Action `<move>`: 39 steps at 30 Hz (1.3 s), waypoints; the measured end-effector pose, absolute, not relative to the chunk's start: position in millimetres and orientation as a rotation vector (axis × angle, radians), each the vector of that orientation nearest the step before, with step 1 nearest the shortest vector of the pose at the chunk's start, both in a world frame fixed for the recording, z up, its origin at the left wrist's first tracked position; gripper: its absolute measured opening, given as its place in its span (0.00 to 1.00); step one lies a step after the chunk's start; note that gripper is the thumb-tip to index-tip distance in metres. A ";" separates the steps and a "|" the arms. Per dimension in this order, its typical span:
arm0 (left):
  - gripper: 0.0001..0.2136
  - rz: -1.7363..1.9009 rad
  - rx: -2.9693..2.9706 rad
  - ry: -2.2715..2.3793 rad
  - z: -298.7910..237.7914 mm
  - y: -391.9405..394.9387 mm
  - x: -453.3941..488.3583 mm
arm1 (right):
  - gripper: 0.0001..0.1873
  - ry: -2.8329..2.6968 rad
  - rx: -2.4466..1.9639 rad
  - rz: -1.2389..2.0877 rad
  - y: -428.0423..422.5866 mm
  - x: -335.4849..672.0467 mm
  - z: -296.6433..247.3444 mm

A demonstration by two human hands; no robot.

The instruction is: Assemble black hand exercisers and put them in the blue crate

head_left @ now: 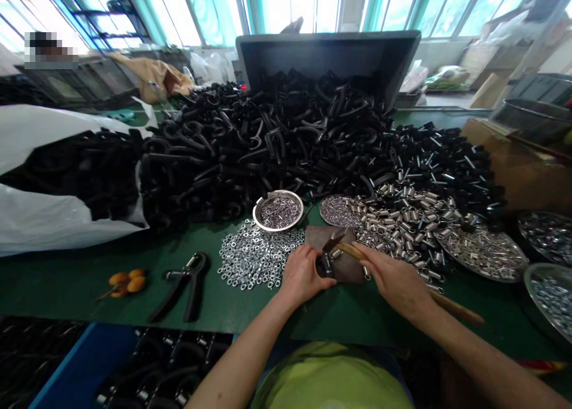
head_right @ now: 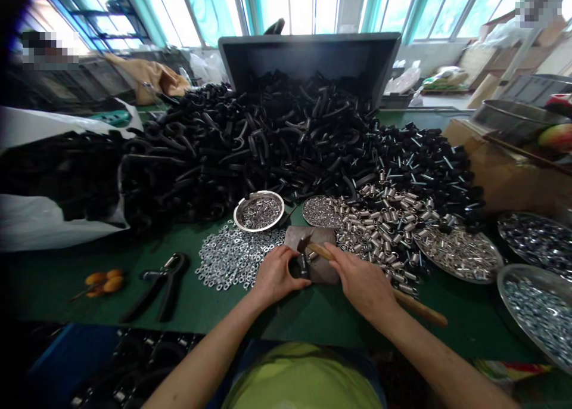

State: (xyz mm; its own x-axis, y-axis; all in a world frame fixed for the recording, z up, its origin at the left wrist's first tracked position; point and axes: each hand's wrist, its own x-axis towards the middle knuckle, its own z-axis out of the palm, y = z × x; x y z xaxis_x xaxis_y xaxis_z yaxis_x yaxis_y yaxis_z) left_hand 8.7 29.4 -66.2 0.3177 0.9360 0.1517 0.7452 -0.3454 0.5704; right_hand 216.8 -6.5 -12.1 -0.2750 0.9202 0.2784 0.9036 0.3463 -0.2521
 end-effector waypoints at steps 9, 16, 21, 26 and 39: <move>0.27 0.610 2.262 1.531 -66.5 30.5 9.3 | 0.19 -2.341 -1.661 -0.060 -13.3 215.9 -29.6; 0.26 0.718 2.121 1.560 -68.2 27.8 10.6 | 0.23 -2.287 -1.448 -0.142 -53.6 247.1 -53.4; 0.26 0.938 1.631 1.589 -58.6 27.7 8.4 | 0.24 -2.473 -1.304 -0.339 -78.5 296.1 -98.6; 0.24 1.044 1.270 1.431 -41.2 17.0 16.3 | 0.24 -2.328 -1.236 -0.225 -53.7 270.3 -91.3; 0.13 1.019 2.037 1.752 -15.7 100.4 -77.2 | 0.15 -2.135 -1.586 0.422 51.9 197.7 -61.8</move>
State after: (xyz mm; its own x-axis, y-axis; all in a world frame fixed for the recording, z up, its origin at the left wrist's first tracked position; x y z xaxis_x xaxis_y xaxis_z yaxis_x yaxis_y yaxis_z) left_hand -77.2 100.4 -15.7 0.0227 0.9429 0.3322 0.7549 -0.2340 0.6127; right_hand 197.7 51.9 -61.8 -0.2416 0.9557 0.1684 0.8199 0.2938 -0.4915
